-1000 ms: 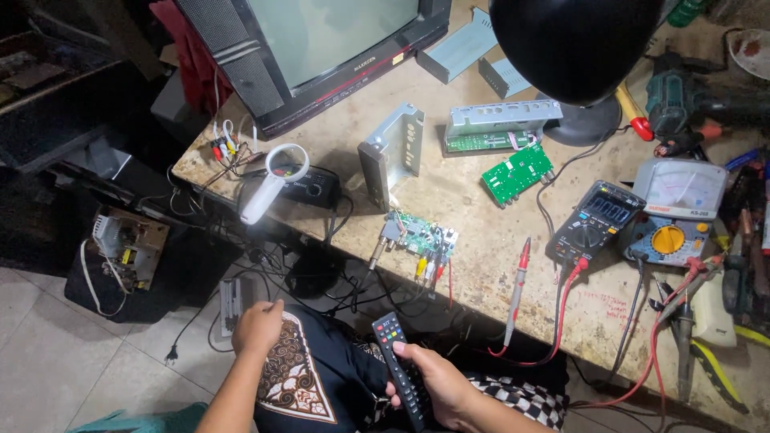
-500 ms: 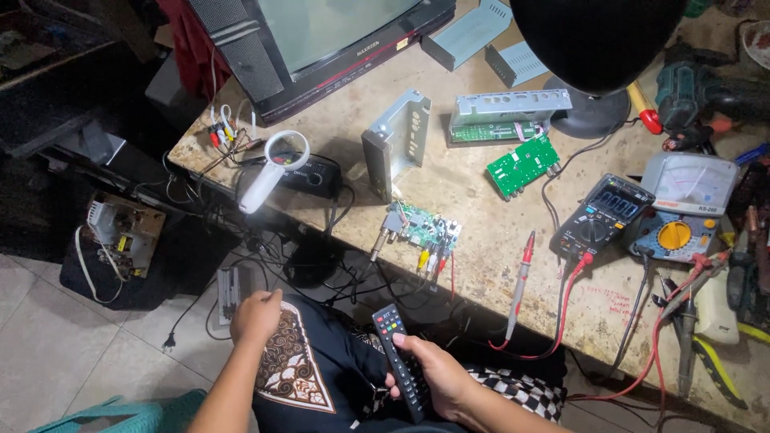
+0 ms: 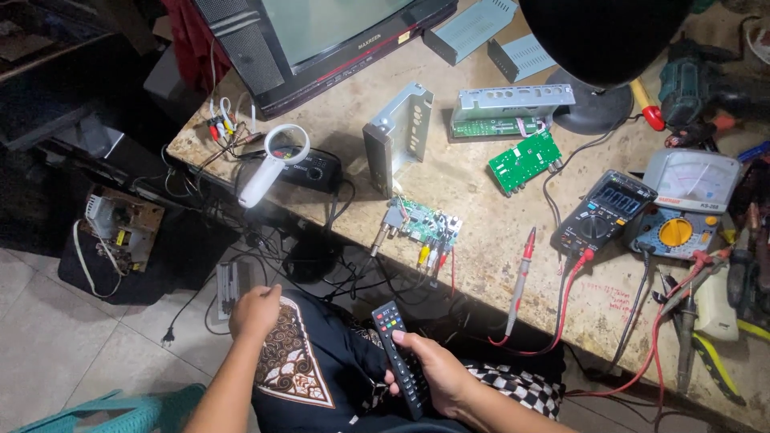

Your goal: Testing a circuit board using a multimeter and a remote control while observing a CRT television monitor for diagnostics.

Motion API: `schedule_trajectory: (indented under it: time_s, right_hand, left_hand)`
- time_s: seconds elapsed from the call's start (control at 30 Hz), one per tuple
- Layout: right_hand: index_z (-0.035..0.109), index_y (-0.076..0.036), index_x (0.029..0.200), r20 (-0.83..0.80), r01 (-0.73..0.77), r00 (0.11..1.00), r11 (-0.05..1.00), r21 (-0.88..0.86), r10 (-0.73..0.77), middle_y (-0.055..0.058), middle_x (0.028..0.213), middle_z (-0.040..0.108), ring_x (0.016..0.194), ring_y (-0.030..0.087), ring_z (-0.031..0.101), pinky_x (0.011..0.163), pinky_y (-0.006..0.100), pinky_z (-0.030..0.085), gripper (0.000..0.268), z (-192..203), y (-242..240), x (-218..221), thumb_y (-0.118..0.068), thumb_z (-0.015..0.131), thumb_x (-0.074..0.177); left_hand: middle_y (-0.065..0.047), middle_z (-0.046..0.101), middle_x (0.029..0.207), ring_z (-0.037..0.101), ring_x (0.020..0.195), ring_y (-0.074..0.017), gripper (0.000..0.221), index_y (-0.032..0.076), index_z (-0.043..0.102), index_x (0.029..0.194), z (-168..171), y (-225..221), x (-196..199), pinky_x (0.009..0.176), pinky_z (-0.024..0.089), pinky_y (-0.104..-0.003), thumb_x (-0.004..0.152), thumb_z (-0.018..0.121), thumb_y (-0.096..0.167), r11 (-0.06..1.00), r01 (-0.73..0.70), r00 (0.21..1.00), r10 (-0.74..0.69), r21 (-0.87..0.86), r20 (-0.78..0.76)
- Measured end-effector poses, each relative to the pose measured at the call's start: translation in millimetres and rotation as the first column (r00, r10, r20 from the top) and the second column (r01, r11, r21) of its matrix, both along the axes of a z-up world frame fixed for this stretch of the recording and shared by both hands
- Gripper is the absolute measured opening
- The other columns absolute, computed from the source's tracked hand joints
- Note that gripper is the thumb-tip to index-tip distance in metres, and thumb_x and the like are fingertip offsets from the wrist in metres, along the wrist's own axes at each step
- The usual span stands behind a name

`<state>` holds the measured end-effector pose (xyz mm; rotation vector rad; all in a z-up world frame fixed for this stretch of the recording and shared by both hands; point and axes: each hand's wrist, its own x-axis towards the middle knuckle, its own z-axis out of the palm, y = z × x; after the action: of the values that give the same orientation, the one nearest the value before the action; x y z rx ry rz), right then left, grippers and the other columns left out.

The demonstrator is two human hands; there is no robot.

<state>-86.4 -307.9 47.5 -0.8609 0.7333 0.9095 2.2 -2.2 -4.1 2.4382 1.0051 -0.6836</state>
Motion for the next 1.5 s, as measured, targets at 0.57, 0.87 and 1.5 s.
schedule_trajectory:
  time_s: [0.57, 0.87, 1.5]
  right_hand:
    - [0.055, -0.001, 0.106, -0.068, 0.031, 0.997, 1.0, 0.003, -0.03, 0.025, 0.074, 0.066, 0.056, 0.03, 0.063, 0.058, 0.038, 0.058, 0.03, 7, -2, 0, -0.03, 0.062, 0.102]
    - [0.056, -0.001, 0.099, -0.05, 0.035, 0.998, 0.999, 0.001, -0.035, 0.026, 0.072, 0.066, 0.055, 0.031, 0.062, 0.058, 0.04, 0.057, 0.031, -6, -1, 0, -0.031, 0.062, 0.101]
    - [0.054, -0.003, 0.101, -0.058, 0.03, 0.998, 0.999, 0.013, -0.03, 0.024, 0.074, 0.066, 0.057, 0.031, 0.062, 0.059, 0.037, 0.056, 0.029, 0, -3, -1, -0.031, 0.062, 0.102]
  left_hand:
    - [-0.007, 0.074, 0.124, 0.069, 0.11, -0.0321, 0.051, 0.02, 0.073, 0.126, 6, -1, -3, 0.088, 0.052, -0.044, 0.101, 0.04, 0.051, 1.0, 0.007, 1.0, -0.007, -0.01, 0.007]
    - [-0.007, 0.072, 0.129, 0.068, 0.113, -0.0317, 0.054, 0.022, 0.07, 0.133, 1, 3, -4, 0.091, 0.053, -0.044, 0.099, 0.041, 0.054, 1.0, -0.016, 1.0, 0.017, -0.027, 0.002]
    - [-0.006, 0.073, 0.128, 0.069, 0.112, -0.0312, 0.054, 0.022, 0.07, 0.132, -1, 3, -3, 0.089, 0.053, -0.044, 0.1, 0.04, 0.054, 1.0, -0.003, 1.0, 0.003, -0.002, -0.012]
